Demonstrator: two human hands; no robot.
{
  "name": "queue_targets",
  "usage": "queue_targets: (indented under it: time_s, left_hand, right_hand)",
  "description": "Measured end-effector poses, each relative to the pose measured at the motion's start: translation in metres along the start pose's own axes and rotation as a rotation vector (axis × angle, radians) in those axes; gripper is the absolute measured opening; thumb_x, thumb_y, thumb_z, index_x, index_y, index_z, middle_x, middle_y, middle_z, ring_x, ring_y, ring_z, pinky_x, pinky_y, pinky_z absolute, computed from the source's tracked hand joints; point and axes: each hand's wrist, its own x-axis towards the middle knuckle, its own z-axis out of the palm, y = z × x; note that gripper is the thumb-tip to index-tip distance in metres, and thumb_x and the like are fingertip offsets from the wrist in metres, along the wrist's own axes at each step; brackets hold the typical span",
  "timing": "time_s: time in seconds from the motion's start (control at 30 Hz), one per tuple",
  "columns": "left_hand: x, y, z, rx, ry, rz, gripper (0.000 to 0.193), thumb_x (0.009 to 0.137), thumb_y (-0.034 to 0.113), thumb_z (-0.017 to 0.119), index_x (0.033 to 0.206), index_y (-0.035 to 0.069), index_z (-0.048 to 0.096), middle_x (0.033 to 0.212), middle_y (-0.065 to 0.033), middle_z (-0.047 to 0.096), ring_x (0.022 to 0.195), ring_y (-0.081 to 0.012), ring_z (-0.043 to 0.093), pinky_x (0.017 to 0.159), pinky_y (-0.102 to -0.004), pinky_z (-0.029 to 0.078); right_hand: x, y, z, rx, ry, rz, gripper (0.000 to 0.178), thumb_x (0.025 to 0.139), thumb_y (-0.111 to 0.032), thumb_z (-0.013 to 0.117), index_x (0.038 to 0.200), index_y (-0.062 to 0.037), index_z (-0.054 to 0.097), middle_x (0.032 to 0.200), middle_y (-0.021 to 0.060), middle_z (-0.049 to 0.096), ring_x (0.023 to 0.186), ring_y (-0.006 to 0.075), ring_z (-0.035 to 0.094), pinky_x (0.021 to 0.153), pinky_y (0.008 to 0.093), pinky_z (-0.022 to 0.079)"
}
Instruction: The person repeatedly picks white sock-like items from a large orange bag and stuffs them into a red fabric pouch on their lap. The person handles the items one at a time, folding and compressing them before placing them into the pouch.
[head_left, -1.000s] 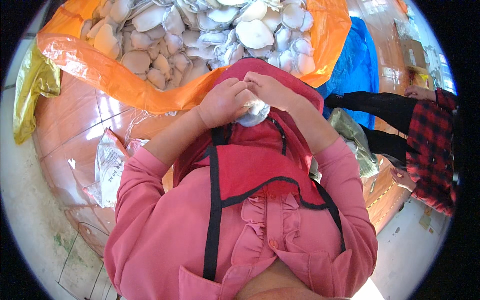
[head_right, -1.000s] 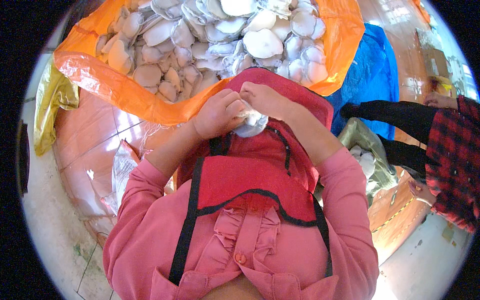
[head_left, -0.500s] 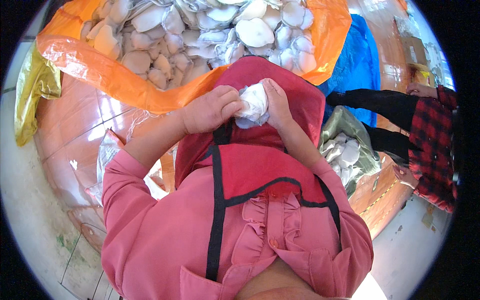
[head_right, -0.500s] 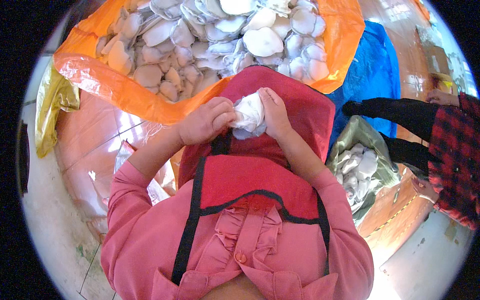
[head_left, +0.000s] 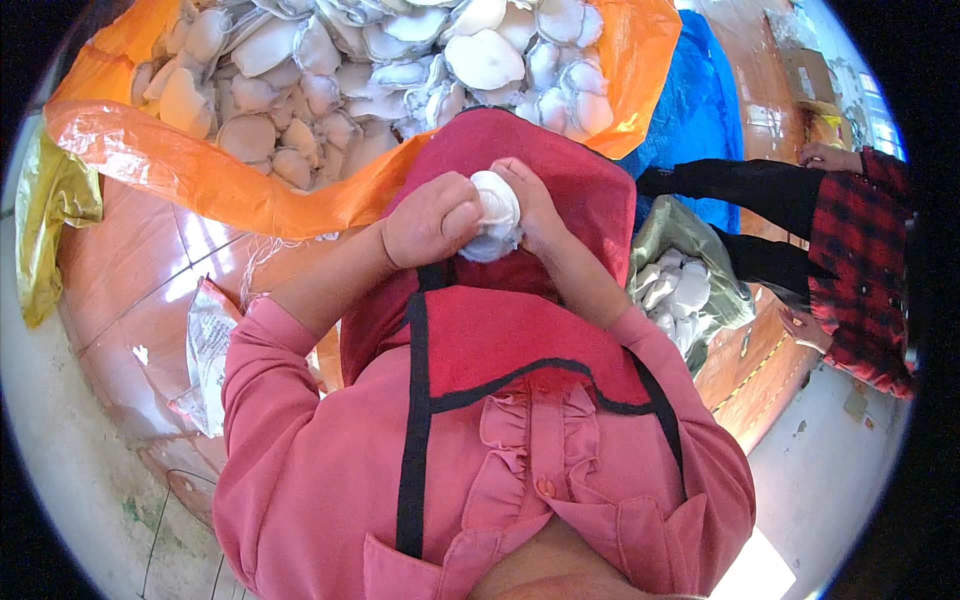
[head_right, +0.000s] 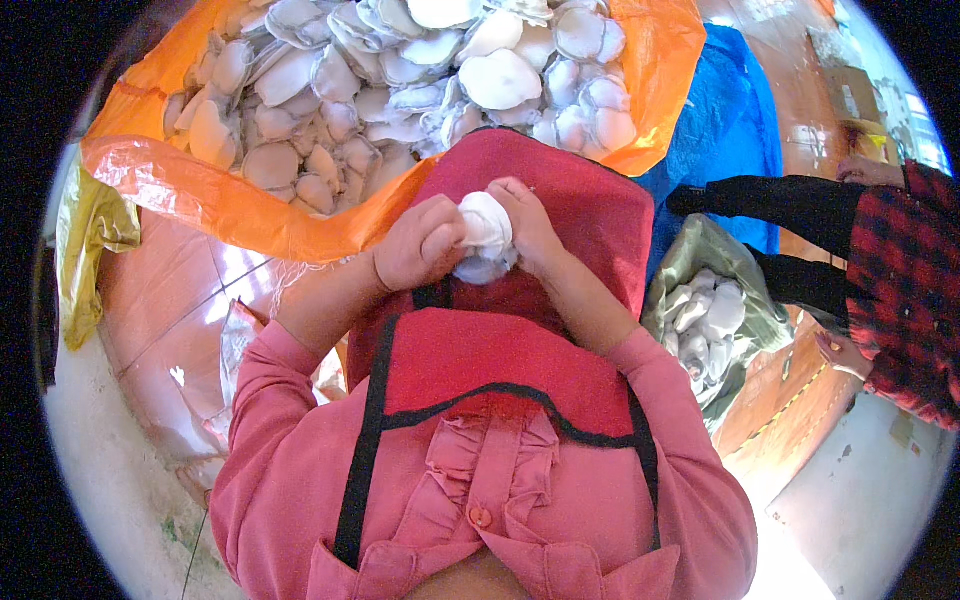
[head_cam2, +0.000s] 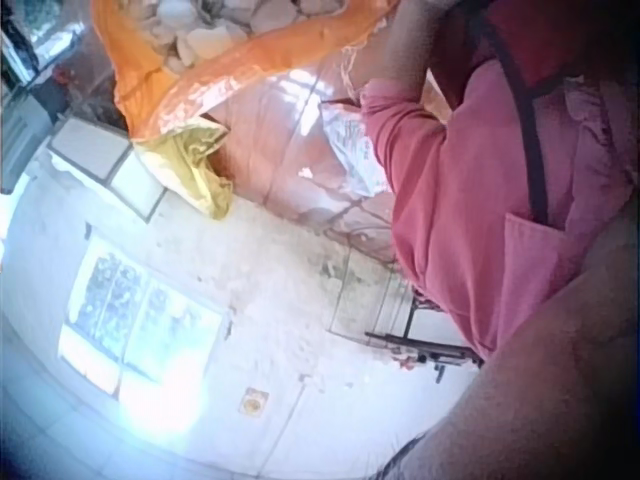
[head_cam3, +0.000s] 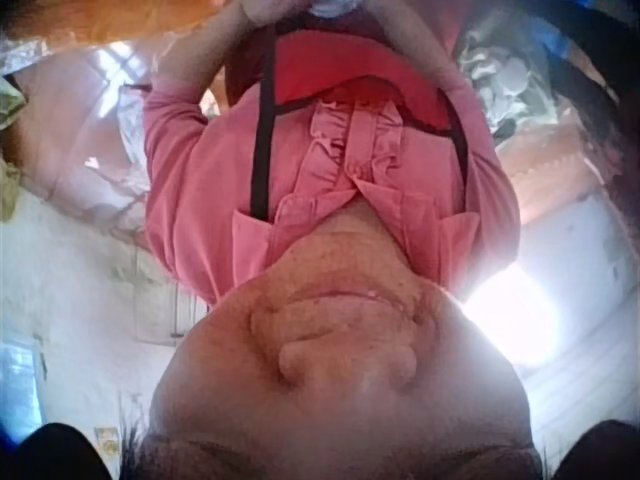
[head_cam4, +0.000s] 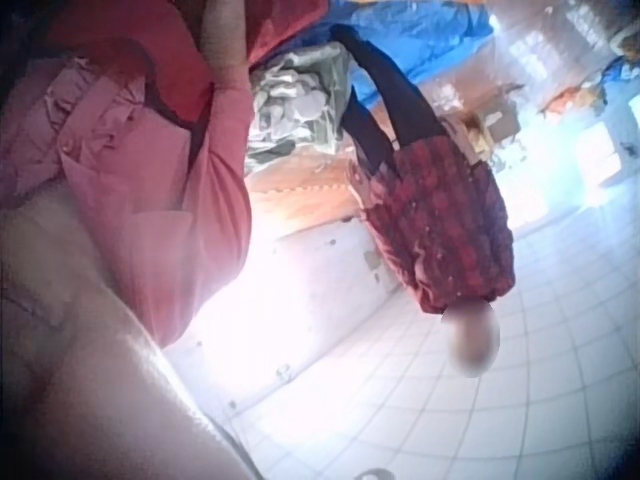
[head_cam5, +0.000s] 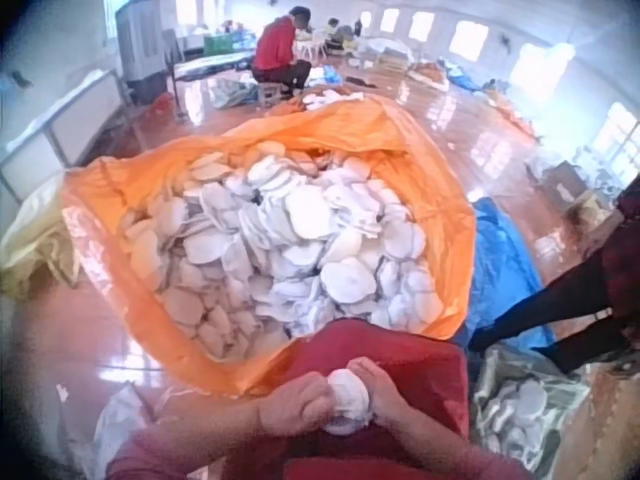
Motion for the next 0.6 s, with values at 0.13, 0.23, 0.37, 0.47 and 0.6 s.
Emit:
queue_targets:
  time_s: [0.13,0.23,0.37,0.47,0.6]
  left_hand:
    - [0.007,-0.017,0.019,0.168,0.261,-0.225,0.024,0.067,0.006,0.068,0.084,0.004,0.051,0.082,-0.0148,0.051,0.075,-0.0349,0.054,0.064,-0.0438,0.045]
    - [0.016,-0.014,0.024,0.196,0.266,-0.407,0.023,0.067,0.006,0.068,0.082,0.004,0.05,0.081,-0.0149,0.052,0.076,-0.0351,0.055,0.065,-0.0438,0.046]
    - [0.027,-0.006,0.012,0.104,0.235,-0.677,0.023,0.069,0.008,0.069,0.081,0.003,0.05,0.08,-0.0136,0.053,0.075,-0.0351,0.056,0.067,-0.0435,0.046]
    - [0.024,-0.01,0.003,0.055,0.215,-0.878,0.022,0.071,0.013,0.071,0.081,0.002,0.055,0.079,-0.0136,0.058,0.074,-0.0326,0.059,0.067,-0.0412,0.048]
    - [0.025,-0.009,-0.002,-0.06,0.097,-1.041,0.022,0.074,0.017,0.073,0.085,0.001,0.062,0.08,-0.0122,0.064,0.075,-0.0236,0.063,0.067,-0.0355,0.05]
  right_hand:
    - [0.017,0.009,-0.009,-0.319,0.123,-0.212,0.017,0.1,-0.02,0.053,0.101,-0.0044,0.057,0.091,0.002,0.061,0.084,0.0107,0.058,0.075,0.0266,0.049]
    - [0.014,0.021,-0.012,-0.424,0.171,-0.29,0.019,0.1,-0.018,0.052,0.108,-0.0019,0.058,0.091,0.0025,0.061,0.086,0.012,0.058,0.08,0.0269,0.048]
    - [0.005,-0.012,-0.025,-0.946,0.072,-0.508,0.027,0.096,-0.014,0.057,0.119,-0.0011,0.057,0.11,0.0087,0.061,0.105,0.0155,0.058,0.09,0.0295,0.046]
    - [-0.017,-0.04,-0.009,-0.588,-0.156,-0.304,0.032,0.091,-0.014,0.063,0.12,-0.001,0.056,0.118,0.0113,0.059,0.112,0.0179,0.056,0.096,0.0315,0.045]
    - [-0.018,-0.035,-0.005,-0.853,-0.11,-0.422,0.047,0.081,-0.009,0.073,0.123,-0.0016,0.053,0.115,0.0121,0.058,0.11,0.0205,0.059,0.095,0.0331,0.047]
